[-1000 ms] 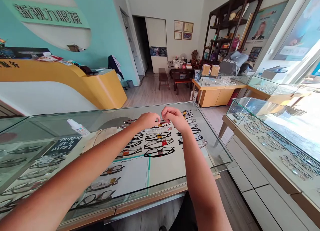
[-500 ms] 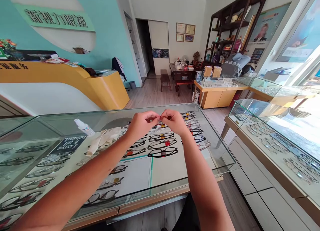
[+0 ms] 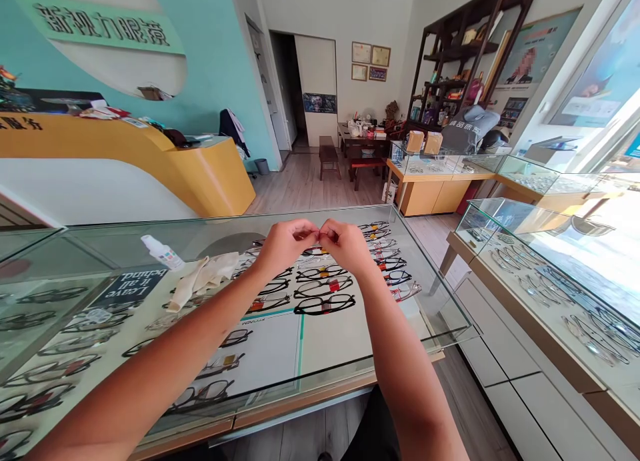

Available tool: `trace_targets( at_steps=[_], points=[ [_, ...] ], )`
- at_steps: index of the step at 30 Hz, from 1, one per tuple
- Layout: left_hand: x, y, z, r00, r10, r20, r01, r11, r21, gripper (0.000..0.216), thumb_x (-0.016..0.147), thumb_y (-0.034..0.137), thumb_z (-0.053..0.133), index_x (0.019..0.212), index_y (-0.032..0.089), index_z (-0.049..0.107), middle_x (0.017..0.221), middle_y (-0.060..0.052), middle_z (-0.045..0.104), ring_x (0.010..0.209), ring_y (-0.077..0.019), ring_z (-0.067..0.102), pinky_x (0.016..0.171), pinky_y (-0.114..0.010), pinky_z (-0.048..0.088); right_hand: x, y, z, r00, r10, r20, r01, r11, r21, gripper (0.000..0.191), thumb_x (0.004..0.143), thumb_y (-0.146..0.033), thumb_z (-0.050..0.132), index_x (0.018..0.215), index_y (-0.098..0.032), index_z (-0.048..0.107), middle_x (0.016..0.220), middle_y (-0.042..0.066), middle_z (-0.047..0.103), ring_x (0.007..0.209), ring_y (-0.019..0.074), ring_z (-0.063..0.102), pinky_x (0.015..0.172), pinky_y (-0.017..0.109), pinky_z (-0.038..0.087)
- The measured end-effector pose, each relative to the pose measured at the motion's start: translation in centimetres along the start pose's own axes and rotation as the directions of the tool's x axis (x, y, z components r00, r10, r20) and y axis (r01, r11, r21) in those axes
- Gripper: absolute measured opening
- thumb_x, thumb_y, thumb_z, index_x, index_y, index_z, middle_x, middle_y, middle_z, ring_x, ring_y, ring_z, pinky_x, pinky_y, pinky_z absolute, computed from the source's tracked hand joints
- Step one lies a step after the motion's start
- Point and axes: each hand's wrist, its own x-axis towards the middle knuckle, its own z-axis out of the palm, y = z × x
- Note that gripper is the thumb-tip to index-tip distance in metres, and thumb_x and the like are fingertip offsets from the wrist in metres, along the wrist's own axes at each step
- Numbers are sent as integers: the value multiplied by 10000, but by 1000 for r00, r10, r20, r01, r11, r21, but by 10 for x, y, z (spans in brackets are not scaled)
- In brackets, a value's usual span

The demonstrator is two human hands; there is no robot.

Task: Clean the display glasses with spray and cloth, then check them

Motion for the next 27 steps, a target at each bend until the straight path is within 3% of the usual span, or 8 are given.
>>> trace_targets(
  at_steps=[8,14,22,27],
  points=[
    [0,-2,-3,1000,23,-9,-22,998,62,133,885,321,678,893,205,742,877,-37,822,813,-196,752,755,-294,563,-2,-4,1,1000,-10,27,11,1000,-8,65,886,-248,575,832,-252,611,700,-48,571,620,149,451,665,301,361],
    [5,3,-7,998,33,48,-31,999,-45,174,897,358,708,955,199,748,969,-63,849,904,-214,785,846,-315,604,0,-1,-3,1000,2,-10,-1,999,41,71,904,-275,598,861,-245,646,705,-47,558,636,152,446,647,300,342],
    [4,3,-9,998,-5,63,8,999,-45,188,875,372,729,944,200,756,891,-52,833,827,-209,761,774,-314,574,-2,-3,-2,1000,-27,-3,27,1000,-3,64,915,-245,587,868,-249,630,721,-46,595,634,151,462,666,300,365],
    [2,6,-8,1000,9,28,-11,997,71,151,864,355,684,892,211,719,838,-40,806,771,-196,703,725,-312,512,-2,-6,0,999,-39,22,41,994,-101,75,938,-235,571,884,-257,619,706,-46,606,633,160,477,692,298,367]
  ],
)
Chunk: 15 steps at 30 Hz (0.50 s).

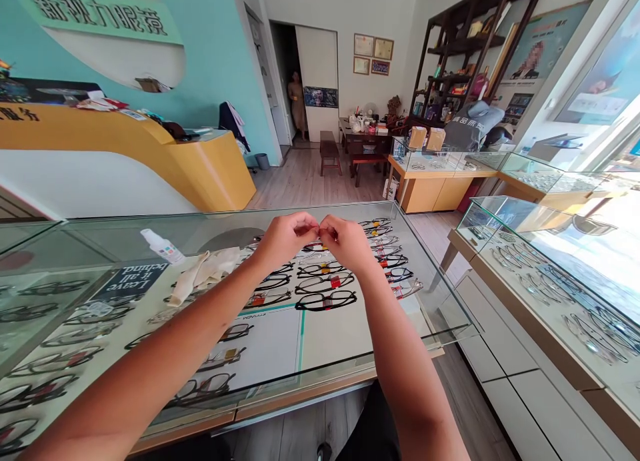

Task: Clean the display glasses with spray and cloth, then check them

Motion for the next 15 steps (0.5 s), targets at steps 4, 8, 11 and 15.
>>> trace_targets(
  at_steps=[4,8,11,15],
  points=[
    [0,0,0,999,31,13,-32,995,99,122,854,344,642,865,225,665,779,-11,758,714,-177,636,697,-308,454,1,1,2,999,-33,16,34,997,-72,92,955,-205,558,896,-256,606,702,-37,617,633,170,471,707,300,353],
    [4,-2,-2,995,65,70,-75,984,164,93,835,323,629,836,232,608,711,28,678,648,-149,540,661,-301,389,1,2,2,997,-46,56,52,994,-98,113,990,-208,538,918,-251,614,731,-19,626,647,180,465,694,301,326],
    [7,-4,-4,993,72,90,-89,975,204,87,816,302,632,807,233,580,683,42,630,628,-139,488,638,-300,350,1,2,1,996,-50,73,58,992,-109,123,998,-206,523,932,-248,618,757,-8,634,665,188,466,687,303,314],
    [10,-9,-3,988,73,138,-97,980,174,93,811,303,632,801,229,576,690,45,609,637,-137,480,632,-294,341,0,2,0,997,-27,69,32,997,-71,103,979,-205,543,946,-251,630,792,-10,662,678,181,492,692,298,340]
  ],
)
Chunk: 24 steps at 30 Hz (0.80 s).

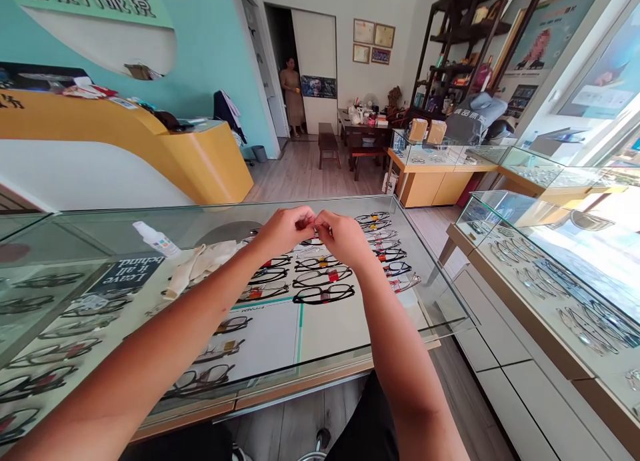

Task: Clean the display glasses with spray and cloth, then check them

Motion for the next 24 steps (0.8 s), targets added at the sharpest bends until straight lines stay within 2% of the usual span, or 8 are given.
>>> trace_targets(
  at_steps=[4,6,8,10,13,19,24],
  points=[
    [10,-11,6,998,39,52,-39,999,-11,127,863,349,616,835,227,590,723,30,619,664,-149,514,649,-291,372,0,3,-4,998,44,-47,-37,991,131,56,922,-218,585,885,-253,608,775,-34,628,670,161,515,672,293,366],
    [20,-20,9,996,24,84,-32,996,87,154,920,361,564,918,226,639,766,9,668,696,-171,573,669,-298,400,1,6,-7,989,74,-130,-51,984,172,92,888,-237,615,815,-255,561,732,-46,572,658,155,487,665,298,367],
    [33,-29,11,989,-32,144,-11,958,286,230,955,346,518,1022,233,708,842,-21,742,768,-205,646,706,-313,424,2,11,-10,968,108,-228,-64,979,193,158,848,-239,628,748,-258,508,700,-51,516,657,152,448,665,305,360],
    [48,-39,15,981,-76,179,3,927,375,214,894,323,586,975,231,762,925,-67,792,855,-248,688,729,-332,429,3,16,-13,948,130,-289,-68,974,215,174,813,-228,619,712,-259,481,688,-50,484,658,152,422,662,312,346],
    [68,-52,21,971,-133,201,30,895,446,181,788,334,687,879,231,805,1042,-110,828,968,-298,715,791,-341,466,4,20,-14,939,141,-314,-65,968,241,162,784,-229,608,703,-261,471,679,-53,459,652,151,399,648,318,318],
    [92,-68,37,929,-250,274,92,870,484,124,654,334,777,747,268,827,861,-67,831,809,-256,677,761,-321,456,4,23,-16,935,137,-328,-37,955,294,143,792,-239,542,692,-263,442,666,-46,421,661,158,381,642,326,288],
    [96,-70,40,935,-247,256,125,902,413,143,677,358,770,757,275,855,848,-58,832,746,-230,644,721,-320,425,4,30,-17,933,153,-325,-44,947,318,191,834,-257,494,667,-264,403,645,-43,365,644,159,336,627,333,259]
  ],
)
